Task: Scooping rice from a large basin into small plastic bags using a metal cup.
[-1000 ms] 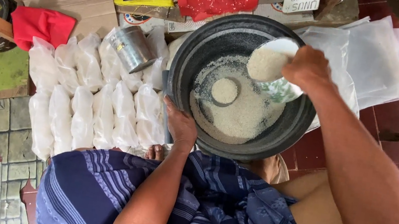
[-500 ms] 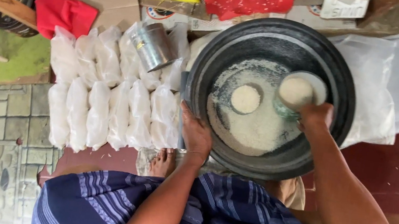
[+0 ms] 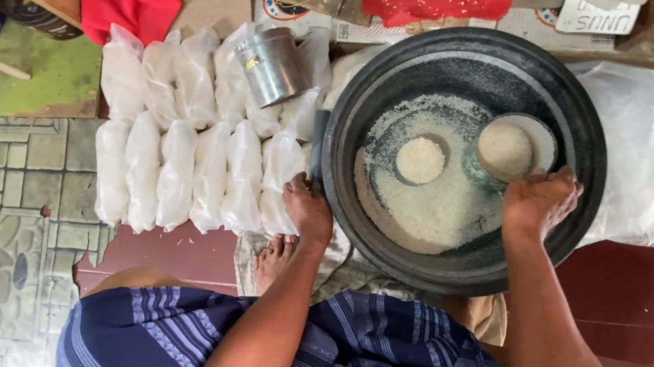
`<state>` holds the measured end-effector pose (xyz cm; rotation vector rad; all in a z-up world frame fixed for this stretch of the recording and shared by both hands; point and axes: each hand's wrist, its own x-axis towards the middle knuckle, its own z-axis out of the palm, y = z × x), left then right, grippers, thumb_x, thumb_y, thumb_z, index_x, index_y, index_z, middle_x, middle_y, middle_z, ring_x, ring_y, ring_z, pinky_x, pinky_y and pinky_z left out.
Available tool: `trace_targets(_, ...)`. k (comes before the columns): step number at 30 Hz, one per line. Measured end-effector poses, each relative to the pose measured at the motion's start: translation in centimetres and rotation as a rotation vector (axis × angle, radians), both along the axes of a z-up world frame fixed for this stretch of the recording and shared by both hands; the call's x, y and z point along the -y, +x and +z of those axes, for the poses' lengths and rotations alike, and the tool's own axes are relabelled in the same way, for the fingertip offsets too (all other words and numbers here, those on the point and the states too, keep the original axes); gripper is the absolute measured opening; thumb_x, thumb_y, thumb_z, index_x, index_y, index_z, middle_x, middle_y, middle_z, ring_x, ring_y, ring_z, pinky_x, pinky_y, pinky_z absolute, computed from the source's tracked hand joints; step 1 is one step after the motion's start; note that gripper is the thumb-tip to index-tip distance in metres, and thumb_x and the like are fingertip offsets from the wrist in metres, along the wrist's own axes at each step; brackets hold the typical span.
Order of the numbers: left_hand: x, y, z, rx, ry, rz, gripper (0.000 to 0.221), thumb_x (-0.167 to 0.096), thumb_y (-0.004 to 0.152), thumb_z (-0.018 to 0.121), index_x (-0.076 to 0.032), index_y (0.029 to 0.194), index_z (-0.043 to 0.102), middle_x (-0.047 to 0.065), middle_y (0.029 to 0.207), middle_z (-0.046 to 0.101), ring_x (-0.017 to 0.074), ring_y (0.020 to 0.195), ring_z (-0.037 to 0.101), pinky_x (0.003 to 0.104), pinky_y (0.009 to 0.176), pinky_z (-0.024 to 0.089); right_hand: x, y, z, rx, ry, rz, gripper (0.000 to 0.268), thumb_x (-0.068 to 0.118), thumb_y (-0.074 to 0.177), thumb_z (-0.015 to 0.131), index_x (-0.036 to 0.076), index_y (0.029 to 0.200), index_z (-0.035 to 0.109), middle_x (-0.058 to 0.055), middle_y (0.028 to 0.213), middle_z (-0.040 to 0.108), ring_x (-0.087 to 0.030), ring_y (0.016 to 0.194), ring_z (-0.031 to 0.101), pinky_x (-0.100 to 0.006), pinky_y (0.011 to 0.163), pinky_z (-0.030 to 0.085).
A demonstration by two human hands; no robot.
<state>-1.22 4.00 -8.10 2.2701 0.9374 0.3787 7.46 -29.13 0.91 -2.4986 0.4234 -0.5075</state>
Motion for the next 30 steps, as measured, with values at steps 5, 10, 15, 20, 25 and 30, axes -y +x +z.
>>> trace_targets(5,-1.6,0.6,-4.2,-0.386,0.095,-0.176,0.026,-0.014,0.096,0.058,-0.015,0.121,0.054,0.009,0.113,0.053,0.0378,0.108,0.060,0.055,0.081,0.057,-2.1,-0.6,2.4,0.049,0.035,-0.068,0.011,0.005,0.095,0.057,-0.004,0.095,0.062,-0.028,0.088,0.056,-0.057,0.088,0.060,-0.060,0.082,0.050)
trace_targets(10,-4.8,0.7,-4.7,-0.424,-0.032,-0.152,0.024,-0.008,0.084,0.060,-0.007,0.108,0.056,0.016,0.108,0.058,0.0476,0.102,0.066,0.061,0.085,0.056,-2.0,1.1,3.5,0.209,1.398,-0.447,0.018,-0.003,0.081,0.044,0.012,0.084,0.053,0.002,0.087,0.048,-0.006,0.072,0.041,-0.020,0.072,0.033)
trace_targets(15,-9.9,1.9,6.9,-0.525,0.062,-0.209,0.035,-0.005,0.083,0.052,-0.009,0.115,0.065,0.016,0.106,0.063,0.0456,0.101,0.070,0.059,0.084,0.058,-3.3,1.0,1.6,0.248,0.958,-0.125,0.009,0.000,0.084,0.060,0.008,0.081,0.059,-0.010,0.078,0.056,-0.030,0.077,0.056,-0.040,0.080,0.043)
trace_targets(20,-6.8,2.3,23.3,-0.465,0.139,-0.351,0.038,-0.002,0.082,0.060,-0.006,0.118,0.070,0.017,0.103,0.066,0.0474,0.098,0.071,0.060,0.082,0.059,-9.2,-1.0,14.7,0.186,0.339,0.215,0.020,-0.013,0.087,0.055,0.002,0.099,0.061,-0.020,0.095,0.062,-0.045,0.093,0.068,-0.052,0.084,0.053)
trace_targets(25,0.1,3.3,28.9,-0.698,0.031,-0.691,0.050,-0.002,0.091,0.058,-0.028,0.132,0.069,0.010,0.123,0.072,0.0391,0.120,0.067,0.057,0.104,0.050,-13.0,-2.5,18.7,-0.147,-0.240,0.815,0.054,0.003,0.090,0.068,0.001,0.141,0.050,-0.026,0.141,0.051,-0.041,0.137,0.047,-0.054,0.116,0.042)
trace_targets(30,4.1,3.2,23.2,-0.491,0.200,-1.074,0.055,-0.001,0.084,0.071,-0.023,0.134,0.068,0.005,0.123,0.071,0.0294,0.124,0.062,0.057,0.113,0.032,-10.1,-4.7,5.2,-0.370,-0.476,0.929,0.043,0.002,0.081,0.072,0.015,0.122,0.065,-0.006,0.105,0.072,-0.024,0.106,0.070,-0.054,0.110,0.040)
